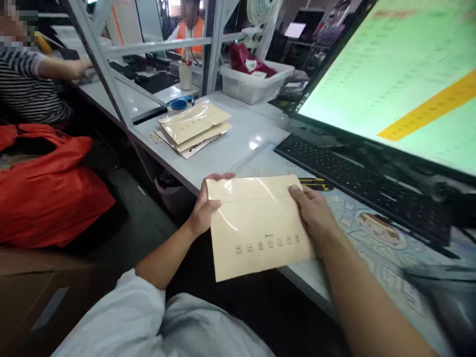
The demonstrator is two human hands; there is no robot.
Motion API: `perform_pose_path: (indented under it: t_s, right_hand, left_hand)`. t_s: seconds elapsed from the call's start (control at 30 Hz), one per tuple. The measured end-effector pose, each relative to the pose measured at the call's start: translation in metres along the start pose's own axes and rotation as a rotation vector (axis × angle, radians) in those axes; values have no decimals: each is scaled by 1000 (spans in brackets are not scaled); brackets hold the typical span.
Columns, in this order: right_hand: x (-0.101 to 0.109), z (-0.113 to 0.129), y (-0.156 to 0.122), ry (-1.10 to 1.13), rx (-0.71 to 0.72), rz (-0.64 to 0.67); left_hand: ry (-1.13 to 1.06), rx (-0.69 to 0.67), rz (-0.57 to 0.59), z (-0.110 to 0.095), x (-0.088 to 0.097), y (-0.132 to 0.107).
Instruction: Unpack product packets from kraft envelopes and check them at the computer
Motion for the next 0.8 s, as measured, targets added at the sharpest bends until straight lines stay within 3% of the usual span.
perform_pose_path:
  t_s: [0.13, 0.23, 0.3, 0.4, 0.5, 0.6, 0.8]
  right_hand:
    - [12, 42, -6, -102, 283, -293]
    - [6, 97, -48, -162, 566, -450]
    - [-13, 133, -90, -100, 713, -313]
    - [-55, 165, -159, -31, 847, 74]
    - [-88, 164, -204, 7, 844, 280]
    - [-97, 146, -222, 77, 793, 245]
    - [-86, 128, -256, 46, 813, 133]
  left_hand:
    - [107, -110, 21, -27, -17, -12]
    - [417, -362, 126, -70, -38, -20]
    - [681, -539, 212, -97, -56, -29]
    - [929, -665, 320, -114, -79, -43]
    - [922, -671, 347, -108, -88, -62]
    - [873, -670, 342, -96, -90, -82]
    - [780, -629, 424, -87, -97, -111]
Point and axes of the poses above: each hand's wrist, its own y-axis towards the middle knuckle, its own x-axis out of the back of the hand, z = x × y, the point moved 4 cm from there along y, towards the middle knuckle, and after that the axes turned 6 degrees about -y, right-handed, at the moved point
